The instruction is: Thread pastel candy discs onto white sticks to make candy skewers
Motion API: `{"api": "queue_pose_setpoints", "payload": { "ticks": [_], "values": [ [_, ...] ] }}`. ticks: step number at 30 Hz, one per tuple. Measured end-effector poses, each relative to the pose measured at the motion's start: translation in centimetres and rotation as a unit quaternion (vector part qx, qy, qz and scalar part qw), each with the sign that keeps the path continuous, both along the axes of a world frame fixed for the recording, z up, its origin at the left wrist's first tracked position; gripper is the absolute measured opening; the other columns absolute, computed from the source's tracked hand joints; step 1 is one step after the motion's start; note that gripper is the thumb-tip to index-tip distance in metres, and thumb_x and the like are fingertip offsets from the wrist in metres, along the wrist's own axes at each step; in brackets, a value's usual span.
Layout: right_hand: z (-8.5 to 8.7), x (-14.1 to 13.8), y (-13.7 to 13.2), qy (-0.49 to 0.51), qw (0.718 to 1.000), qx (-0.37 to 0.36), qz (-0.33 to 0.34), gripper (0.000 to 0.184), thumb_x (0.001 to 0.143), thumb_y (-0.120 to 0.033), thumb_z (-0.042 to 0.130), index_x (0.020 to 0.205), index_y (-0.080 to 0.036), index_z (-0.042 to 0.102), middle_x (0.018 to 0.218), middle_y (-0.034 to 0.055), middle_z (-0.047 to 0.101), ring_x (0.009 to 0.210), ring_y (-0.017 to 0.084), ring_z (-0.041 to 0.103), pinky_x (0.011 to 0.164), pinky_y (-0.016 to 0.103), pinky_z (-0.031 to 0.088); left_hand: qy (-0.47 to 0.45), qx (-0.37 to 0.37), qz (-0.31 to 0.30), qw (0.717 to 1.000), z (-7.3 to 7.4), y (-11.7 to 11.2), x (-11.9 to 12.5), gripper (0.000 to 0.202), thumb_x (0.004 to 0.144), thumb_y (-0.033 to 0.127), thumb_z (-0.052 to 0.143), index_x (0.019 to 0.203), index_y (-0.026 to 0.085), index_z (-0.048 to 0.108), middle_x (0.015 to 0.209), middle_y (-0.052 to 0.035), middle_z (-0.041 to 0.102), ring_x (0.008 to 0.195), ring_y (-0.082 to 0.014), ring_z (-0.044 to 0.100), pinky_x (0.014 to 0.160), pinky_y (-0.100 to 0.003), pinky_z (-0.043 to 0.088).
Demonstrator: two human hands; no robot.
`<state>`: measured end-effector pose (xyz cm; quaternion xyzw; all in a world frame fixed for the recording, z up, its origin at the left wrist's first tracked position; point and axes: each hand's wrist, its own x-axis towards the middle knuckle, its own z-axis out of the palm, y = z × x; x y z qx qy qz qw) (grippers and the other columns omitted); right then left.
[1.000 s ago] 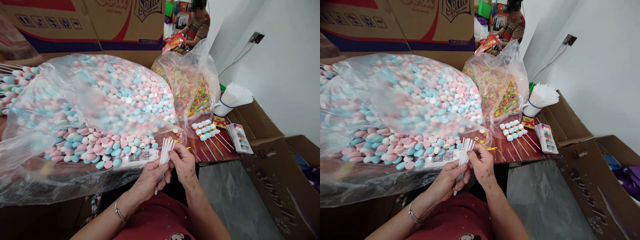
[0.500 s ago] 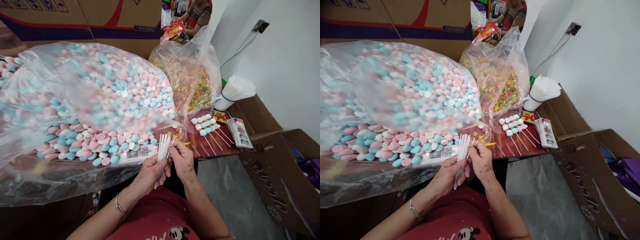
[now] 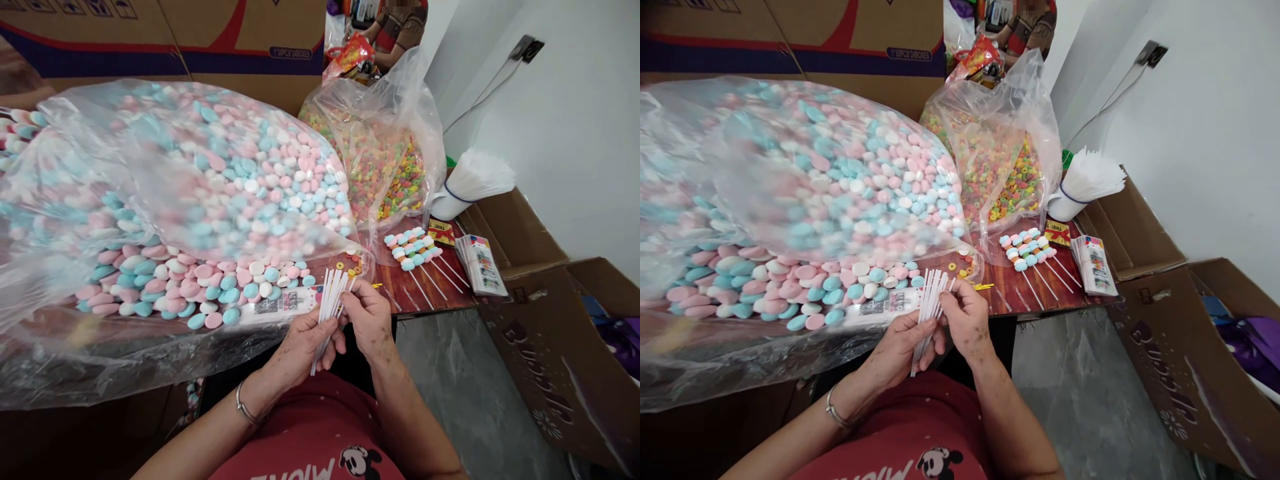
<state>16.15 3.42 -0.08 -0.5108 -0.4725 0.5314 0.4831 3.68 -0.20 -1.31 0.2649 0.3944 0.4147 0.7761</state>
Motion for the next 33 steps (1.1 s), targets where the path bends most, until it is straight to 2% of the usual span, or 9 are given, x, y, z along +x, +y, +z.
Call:
{"api": "queue_pose_setpoints", "payload": {
  "ticks": [11,14,17,20,23,25,28,30,33],
  "values": [
    [-0.2,-0.1,0.0,0.039,0.999,-0.011,-0.006,0.008,0.078,-0.026,0.060,0.074,-0.019,0.060,0.058,-0.0068,0.054,0.047,0.007,0.044,0.045,0.019,0.036,0.027,0.004,0.001,1.000,-0.2,-0.3,0.0,0.043,0.075,0.054,0.070,0.090,0.014,0.063,0.058,0.0010,0.064,0.032,-0.0043,0.042,0.033,-0.017,0.021],
    [0.2,-0.2,0.5,0.074,0.997,-0.008,-0.030,0.004,0.075,-0.022,0.062,0.072,-0.019,0.061,0.061,-0.0053,0.056,0.055,0.008,0.048,0.052,0.021,0.041,0.036,0.017,-0.003,0.999,-0.3,-0.2,0.1,0.042,0.077,0.053,0.069,0.090,0.013,0.064,0.057,0.0014,0.064,0.033,-0.0038,0.041,0.034,-0.017,0.021],
    [1.6,0.5,1.9,0.105,0.990,0.048,-0.082,0.003,0.070,-0.019,0.063,0.068,-0.019,0.060,0.069,-0.0033,0.060,0.065,0.010,0.053,0.063,0.023,0.045,0.045,0.031,-0.006,0.999,-0.4,-0.3,0.1,0.040,0.078,0.051,0.068,0.089,0.013,0.065,0.056,0.0017,0.062,0.033,-0.0032,0.038,0.035,-0.018,0.021],
    [4.1,2.5,3.7,0.116,0.969,0.148,-0.163,0.010,0.071,-0.020,0.062,0.066,-0.021,0.053,0.071,-0.0031,0.058,0.068,0.011,0.056,0.068,0.026,0.049,0.048,0.035,-0.014,0.998,-0.5,-0.4,0.0,0.040,0.079,0.051,0.067,0.090,0.013,0.066,0.056,0.0015,0.062,0.033,-0.0030,0.036,0.035,-0.018,0.018],
    [6.3,4.5,4.6,0.117,0.929,0.248,-0.251,0.011,0.081,-0.025,0.058,0.076,-0.024,0.048,0.067,-0.0057,0.053,0.058,0.010,0.054,0.057,0.024,0.047,0.044,0.036,-0.023,0.998,-0.5,-0.6,-0.1,0.041,0.079,0.053,0.067,0.091,0.013,0.066,0.055,0.0013,0.063,0.033,-0.0030,0.034,0.035,-0.019,0.016],
    [6.7,5.2,4.4,0.088,0.925,0.259,-0.262,0.011,0.085,-0.030,0.059,0.082,-0.025,0.050,0.062,-0.0073,0.050,0.047,0.008,0.044,0.044,0.020,0.037,0.036,0.035,-0.031,0.998,-0.5,-0.6,-0.1,0.042,0.079,0.053,0.067,0.091,0.013,0.066,0.055,0.0009,0.063,0.033,-0.0030,0.033,0.035,-0.019,0.016],
    [5.7,5.2,3.5,0.005,0.965,0.201,-0.170,0.018,0.084,-0.037,0.066,0.082,-0.022,0.058,0.059,-0.0068,0.049,0.044,0.006,0.037,0.041,0.020,0.030,0.019,0.027,-0.041,0.999,-0.4,-0.5,-0.1,0.043,0.078,0.053,0.069,0.092,0.012,0.066,0.054,0.0000,0.064,0.032,-0.0031,0.033,0.035,-0.019,0.015],
    [4.7,5.0,3.0,-0.051,0.986,0.141,-0.066,0.022,0.082,-0.042,0.069,0.086,-0.020,0.065,0.066,-0.0035,0.057,0.052,0.009,0.047,0.050,0.022,0.040,0.007,0.022,-0.047,0.999,-0.2,-0.4,-0.2,0.044,0.077,0.052,0.070,0.093,0.011,0.067,0.053,-0.0005,0.064,0.032,-0.0031,0.033,0.035,-0.019,0.015],
    [3.8,4.8,2.7,-0.083,0.992,0.075,0.059,0.029,0.082,-0.046,0.070,0.095,-0.020,0.070,0.081,0.0005,0.067,0.071,0.014,0.060,0.066,0.026,0.048,-0.008,0.016,-0.064,0.998,0.0,-0.4,-0.3,0.045,0.076,0.052,0.071,0.093,0.011,0.068,0.053,-0.0011,0.065,0.031,-0.0028,0.032,0.035,-0.019,0.015]
  ]
}}
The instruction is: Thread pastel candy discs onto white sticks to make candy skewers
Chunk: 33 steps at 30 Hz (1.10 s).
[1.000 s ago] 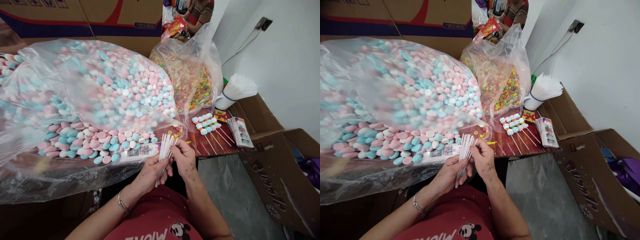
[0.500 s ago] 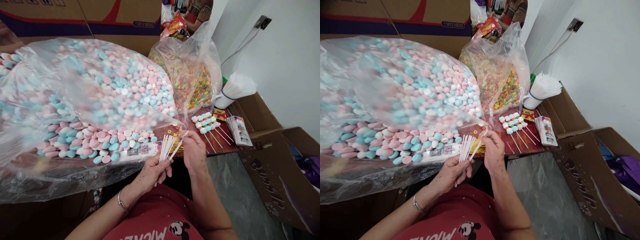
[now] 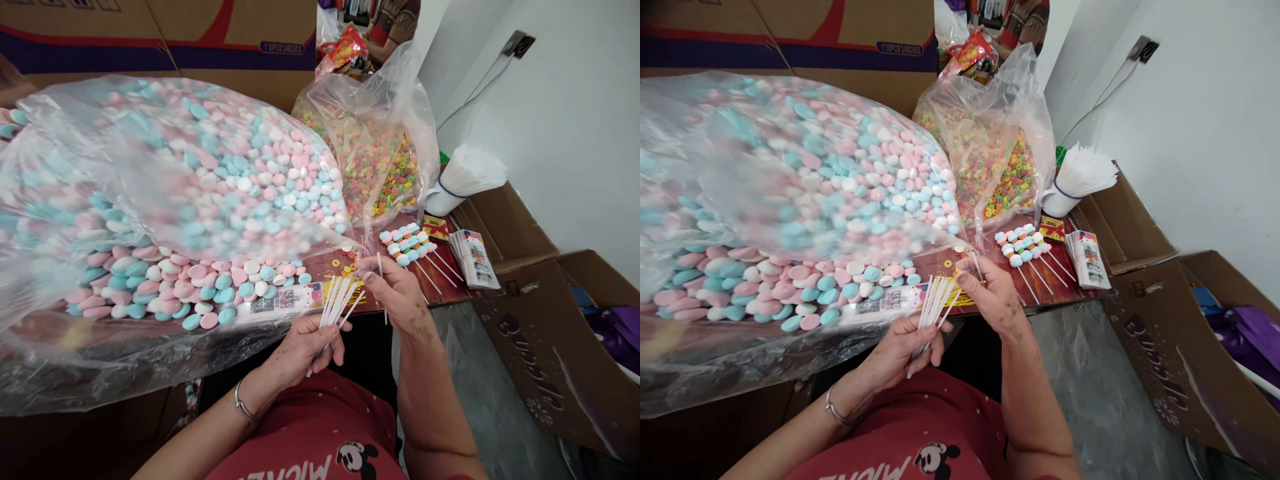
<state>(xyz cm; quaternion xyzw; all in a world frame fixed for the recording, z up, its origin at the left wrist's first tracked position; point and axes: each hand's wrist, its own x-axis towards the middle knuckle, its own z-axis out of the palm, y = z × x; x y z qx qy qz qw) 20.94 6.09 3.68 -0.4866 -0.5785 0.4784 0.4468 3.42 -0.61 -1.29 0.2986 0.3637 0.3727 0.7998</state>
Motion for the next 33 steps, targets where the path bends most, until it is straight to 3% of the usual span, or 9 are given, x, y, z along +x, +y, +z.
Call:
{"api": "queue_pose_setpoints", "payload": {
  "ticks": [3,7,9,12,14,16,22,26,33],
  "values": [
    [-0.1,-0.2,0.1,0.004,0.998,-0.030,0.056,0.032,0.083,-0.049,0.066,0.095,-0.020,0.070,0.082,0.0002,0.067,0.072,0.014,0.060,0.067,0.026,0.049,-0.009,-0.004,-0.010,1.000,0.1,0.0,-0.1,0.046,0.076,0.053,0.071,0.093,0.011,0.069,0.053,-0.0015,0.065,0.031,-0.0027,0.031,0.035,-0.019,0.015],
    [0.1,-0.7,0.1,-0.054,0.997,0.003,0.056,0.024,0.081,-0.042,0.068,0.090,-0.019,0.066,0.083,0.0001,0.065,0.073,0.014,0.059,0.068,0.026,0.049,0.005,0.003,0.006,1.000,-0.3,0.0,0.0,0.044,0.078,0.052,0.069,0.094,0.012,0.068,0.054,-0.0006,0.065,0.031,-0.0028,0.032,0.036,-0.019,0.016],
    [0.2,-1.0,0.0,-0.102,0.993,0.049,0.027,0.019,0.079,-0.035,0.068,0.092,-0.020,0.065,0.090,0.0008,0.063,0.075,0.014,0.058,0.068,0.026,0.049,0.020,0.008,0.014,1.000,-0.6,0.0,0.1,0.043,0.079,0.052,0.068,0.096,0.012,0.068,0.055,-0.0002,0.064,0.032,-0.0032,0.033,0.036,-0.019,0.016],
    [0.6,-1.4,-0.6,-0.160,0.971,0.174,-0.034,0.011,0.080,-0.025,0.066,0.091,-0.022,0.066,0.099,0.0033,0.059,0.089,0.017,0.059,0.079,0.030,0.051,0.047,0.016,0.026,0.998,-0.8,-0.1,0.2,0.044,0.080,0.052,0.067,0.097,0.012,0.068,0.056,0.0004,0.063,0.033,-0.0038,0.034,0.036,-0.019,0.017],
    [0.9,-1.6,-1.1,-0.192,0.948,0.249,-0.057,0.006,0.083,-0.020,0.064,0.087,-0.023,0.067,0.096,0.0037,0.058,0.093,0.018,0.059,0.085,0.033,0.050,0.067,0.027,0.034,0.997,-0.7,-0.1,0.3,0.045,0.080,0.054,0.065,0.098,0.012,0.068,0.057,0.0007,0.063,0.034,-0.0042,0.035,0.037,-0.020,0.018],
    [1.1,-2.0,-1.6,-0.222,0.933,0.277,-0.057,0.006,0.085,-0.019,0.062,0.083,-0.022,0.067,0.090,0.0032,0.056,0.089,0.017,0.059,0.083,0.032,0.050,0.090,0.045,0.038,0.994,-0.3,0.0,0.4,0.045,0.081,0.055,0.064,0.097,0.013,0.068,0.057,0.0010,0.062,0.035,-0.0048,0.036,0.038,-0.020,0.019],
    [0.6,-3.4,-2.5,-0.273,0.936,0.216,-0.054,0.009,0.086,-0.022,0.060,0.080,-0.021,0.066,0.087,0.0027,0.054,0.080,0.015,0.058,0.077,0.029,0.049,0.158,0.119,0.020,0.980,0.4,0.0,0.5,0.048,0.085,0.059,0.056,0.065,0.016,0.061,0.042,0.0048,0.045,0.037,-0.0068,0.036,0.042,-0.021,0.024],
    [-0.1,-3.9,-2.1,-0.251,0.949,0.182,-0.062,0.009,0.085,-0.023,0.061,0.077,-0.021,0.065,0.086,0.0020,0.054,0.083,0.016,0.057,0.082,0.028,0.048,0.205,0.134,0.027,0.969,-0.2,0.0,0.7,0.050,0.085,0.061,0.053,0.064,0.017,0.057,0.043,0.0048,0.044,0.037,-0.0075,0.036,0.043,-0.022,0.026],
    [-0.1,-3.8,-1.3,-0.157,0.984,0.077,-0.044,0.006,0.076,-0.022,0.063,0.070,-0.020,0.063,0.082,-0.0005,0.053,0.077,0.014,0.056,0.076,0.027,0.046,0.235,0.151,0.033,0.960,-0.8,-0.1,0.9,0.049,0.087,0.062,0.048,0.067,0.018,0.055,0.043,0.0063,0.041,0.039,-0.0084,0.036,0.044,-0.021,0.027]
  ]
}}
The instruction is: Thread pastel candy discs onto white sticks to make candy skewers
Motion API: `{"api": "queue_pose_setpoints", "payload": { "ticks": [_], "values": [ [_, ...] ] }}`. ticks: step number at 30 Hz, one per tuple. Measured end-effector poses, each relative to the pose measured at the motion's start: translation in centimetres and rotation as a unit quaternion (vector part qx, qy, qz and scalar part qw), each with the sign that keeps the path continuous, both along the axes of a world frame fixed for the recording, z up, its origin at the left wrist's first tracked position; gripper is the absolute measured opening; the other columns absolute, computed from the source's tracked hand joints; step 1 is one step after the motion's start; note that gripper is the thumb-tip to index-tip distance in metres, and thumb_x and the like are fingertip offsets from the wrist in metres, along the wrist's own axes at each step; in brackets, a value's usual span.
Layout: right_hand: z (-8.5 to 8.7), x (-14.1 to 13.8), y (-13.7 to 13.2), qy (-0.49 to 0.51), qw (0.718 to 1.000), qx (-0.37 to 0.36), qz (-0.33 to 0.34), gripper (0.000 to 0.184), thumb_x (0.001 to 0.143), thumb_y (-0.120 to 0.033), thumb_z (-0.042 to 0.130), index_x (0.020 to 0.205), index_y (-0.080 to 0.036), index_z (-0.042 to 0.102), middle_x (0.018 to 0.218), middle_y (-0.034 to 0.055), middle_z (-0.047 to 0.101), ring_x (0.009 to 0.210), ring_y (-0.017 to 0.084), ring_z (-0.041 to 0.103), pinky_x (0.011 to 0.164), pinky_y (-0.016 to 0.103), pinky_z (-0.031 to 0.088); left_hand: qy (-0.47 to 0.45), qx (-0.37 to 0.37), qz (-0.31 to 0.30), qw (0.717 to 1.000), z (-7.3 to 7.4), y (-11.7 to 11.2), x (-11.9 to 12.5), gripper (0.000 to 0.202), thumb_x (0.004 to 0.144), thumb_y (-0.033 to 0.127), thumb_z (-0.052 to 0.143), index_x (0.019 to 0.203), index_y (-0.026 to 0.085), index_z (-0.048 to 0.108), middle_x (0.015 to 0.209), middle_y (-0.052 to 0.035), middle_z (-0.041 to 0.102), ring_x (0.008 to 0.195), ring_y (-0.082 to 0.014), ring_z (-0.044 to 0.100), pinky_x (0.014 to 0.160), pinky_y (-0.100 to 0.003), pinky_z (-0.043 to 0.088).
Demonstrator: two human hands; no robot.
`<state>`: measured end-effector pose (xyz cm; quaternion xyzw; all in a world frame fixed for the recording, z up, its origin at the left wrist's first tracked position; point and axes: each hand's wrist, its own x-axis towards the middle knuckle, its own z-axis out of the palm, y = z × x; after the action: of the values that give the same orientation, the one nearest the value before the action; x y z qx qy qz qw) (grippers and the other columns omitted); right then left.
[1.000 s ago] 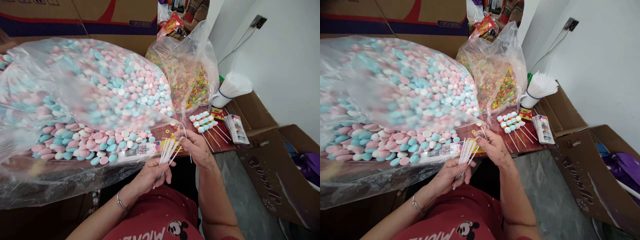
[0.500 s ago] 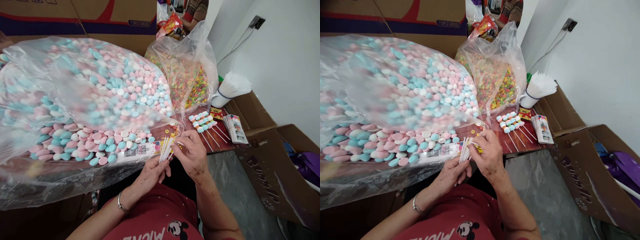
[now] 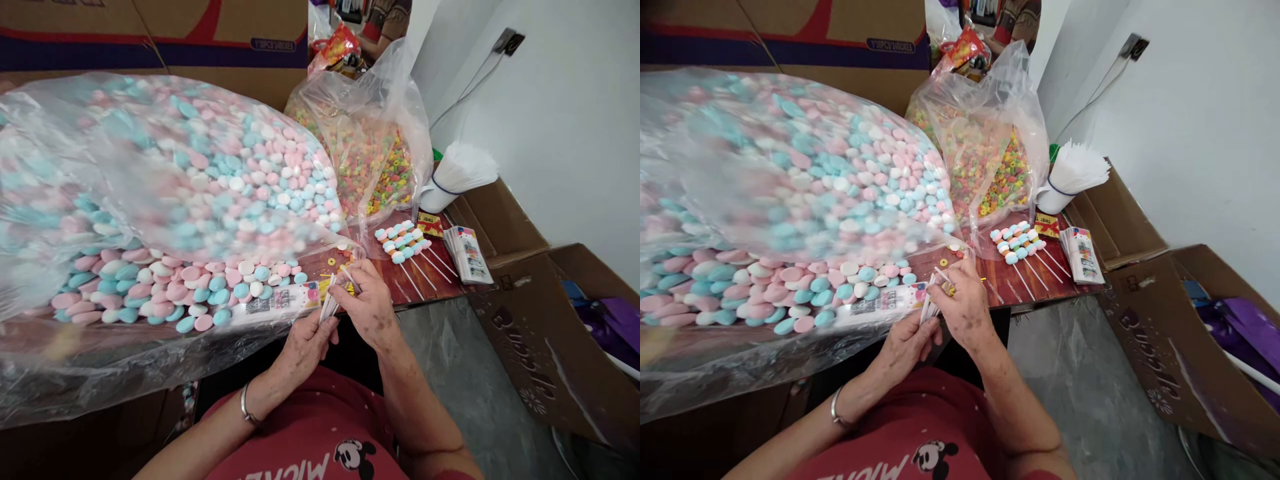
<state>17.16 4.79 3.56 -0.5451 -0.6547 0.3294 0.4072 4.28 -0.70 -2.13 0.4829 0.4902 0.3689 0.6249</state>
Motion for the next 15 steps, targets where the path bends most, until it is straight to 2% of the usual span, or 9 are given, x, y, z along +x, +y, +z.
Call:
{"api": "queue_pose_setpoints", "payload": {
  "ticks": [3,6,9,11,13,15],
  "values": [
    [0.0,0.0,0.1,0.058,0.998,-0.019,0.008,0.007,0.073,-0.020,0.063,0.066,-0.019,0.062,0.079,-0.0014,0.055,0.073,0.013,0.055,0.070,0.026,0.045,-0.014,0.000,-0.010,1.000,0.1,0.0,0.0,0.048,0.087,0.061,0.047,0.068,0.018,0.055,0.044,0.0065,0.042,0.039,-0.0077,0.036,0.043,-0.021,0.027],
    [0.2,0.7,0.6,0.170,0.985,0.004,-0.035,0.005,0.073,-0.020,0.065,0.069,-0.019,0.062,0.077,-0.0028,0.056,0.067,0.010,0.052,0.062,0.024,0.042,-0.053,-0.017,-0.018,0.998,0.2,0.1,-0.1,0.045,0.086,0.059,0.052,0.081,0.015,0.060,0.055,0.0041,0.052,0.039,-0.0059,0.038,0.041,-0.021,0.026],
    [1.4,2.7,1.8,0.322,0.933,0.058,-0.146,0.008,0.071,-0.019,0.065,0.070,-0.020,0.057,0.070,-0.0051,0.055,0.049,0.005,0.039,0.044,0.020,0.030,-0.100,-0.051,-0.017,0.994,0.2,0.1,-0.3,0.047,0.085,0.057,0.056,0.101,0.013,0.062,0.061,0.0032,0.058,0.038,-0.0046,0.038,0.040,-0.020,0.023],
    [2.5,4.6,2.7,0.392,0.886,0.109,-0.224,0.012,0.069,-0.019,0.065,0.070,-0.020,0.053,0.069,-0.0042,0.057,0.044,0.005,0.036,0.037,0.019,0.020,-0.128,-0.076,-0.005,0.989,0.0,0.0,-0.3,0.048,0.085,0.057,0.057,0.102,0.012,0.063,0.058,0.0032,0.059,0.036,-0.0040,0.036,0.039,-0.020,0.021],
    [3.5,6.2,3.2,0.417,0.863,0.160,-0.237,0.011,0.069,-0.019,0.064,0.071,-0.022,0.053,0.060,-0.0041,0.055,0.044,0.008,0.040,0.035,0.019,0.019,-0.154,-0.098,0.005,0.983,-0.1,0.0,-0.3,0.049,0.084,0.057,0.058,0.099,0.012,0.064,0.057,0.0020,0.061,0.034,-0.0036,0.035,0.037,-0.020,0.019],
    [4.0,7.0,3.2,0.407,0.859,0.201,-0.236,0.009,0.075,-0.020,0.062,0.072,-0.023,0.055,0.055,-0.0050,0.050,0.046,0.010,0.044,0.036,0.019,0.026,-0.175,-0.114,0.003,0.978,0.0,0.0,-0.3,0.048,0.082,0.057,0.061,0.096,0.011,0.065,0.056,0.0005,0.063,0.033,-0.0036,0.035,0.036,-0.020,0.018]
  ]
}}
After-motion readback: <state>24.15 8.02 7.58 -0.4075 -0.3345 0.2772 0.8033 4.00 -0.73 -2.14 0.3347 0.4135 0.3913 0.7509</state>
